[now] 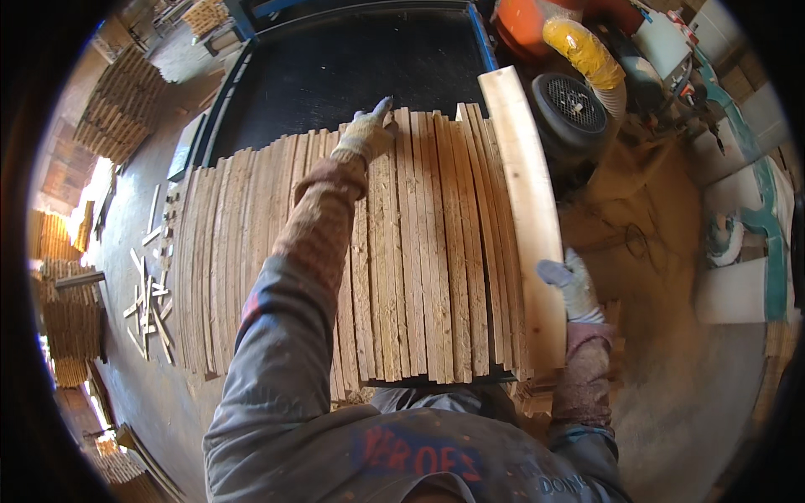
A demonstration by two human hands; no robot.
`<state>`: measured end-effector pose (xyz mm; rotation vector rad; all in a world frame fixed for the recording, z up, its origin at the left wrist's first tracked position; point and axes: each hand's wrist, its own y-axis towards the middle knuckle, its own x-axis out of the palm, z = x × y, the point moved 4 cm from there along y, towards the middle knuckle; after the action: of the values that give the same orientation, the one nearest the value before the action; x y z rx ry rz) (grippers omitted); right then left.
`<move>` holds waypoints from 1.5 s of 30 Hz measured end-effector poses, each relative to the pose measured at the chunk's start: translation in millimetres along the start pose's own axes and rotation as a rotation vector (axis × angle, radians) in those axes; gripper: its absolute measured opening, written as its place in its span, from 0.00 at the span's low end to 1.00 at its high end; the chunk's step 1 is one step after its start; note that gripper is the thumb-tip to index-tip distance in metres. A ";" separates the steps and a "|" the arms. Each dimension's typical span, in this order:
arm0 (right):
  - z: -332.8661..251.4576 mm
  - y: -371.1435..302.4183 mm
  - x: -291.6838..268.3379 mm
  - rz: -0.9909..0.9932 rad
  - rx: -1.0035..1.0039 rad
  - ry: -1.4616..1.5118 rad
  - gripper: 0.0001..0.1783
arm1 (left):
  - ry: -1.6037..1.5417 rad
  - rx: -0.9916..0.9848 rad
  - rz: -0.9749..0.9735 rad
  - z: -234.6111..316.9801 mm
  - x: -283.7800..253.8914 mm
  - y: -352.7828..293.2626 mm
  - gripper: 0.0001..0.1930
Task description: The person repeatedly picks up wooden planks from a conveyor belt and stacks them onto a growing pile. The person handles the planks by hand, aligning them and placing them in an orderly fashion. The task continues throughout the clip with no visible change in method or destination.
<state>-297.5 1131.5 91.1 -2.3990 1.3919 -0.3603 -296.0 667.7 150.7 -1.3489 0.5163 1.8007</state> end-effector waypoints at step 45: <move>60.5 18.2 50.9 -0.075 -0.012 -0.145 0.44 | 0.118 0.123 -0.054 19.4 -30.7 -38.5 0.23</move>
<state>-263.8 1088.8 30.9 -2.4388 1.2467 -0.1931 -273.8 693.5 191.3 -1.3765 0.6373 1.6265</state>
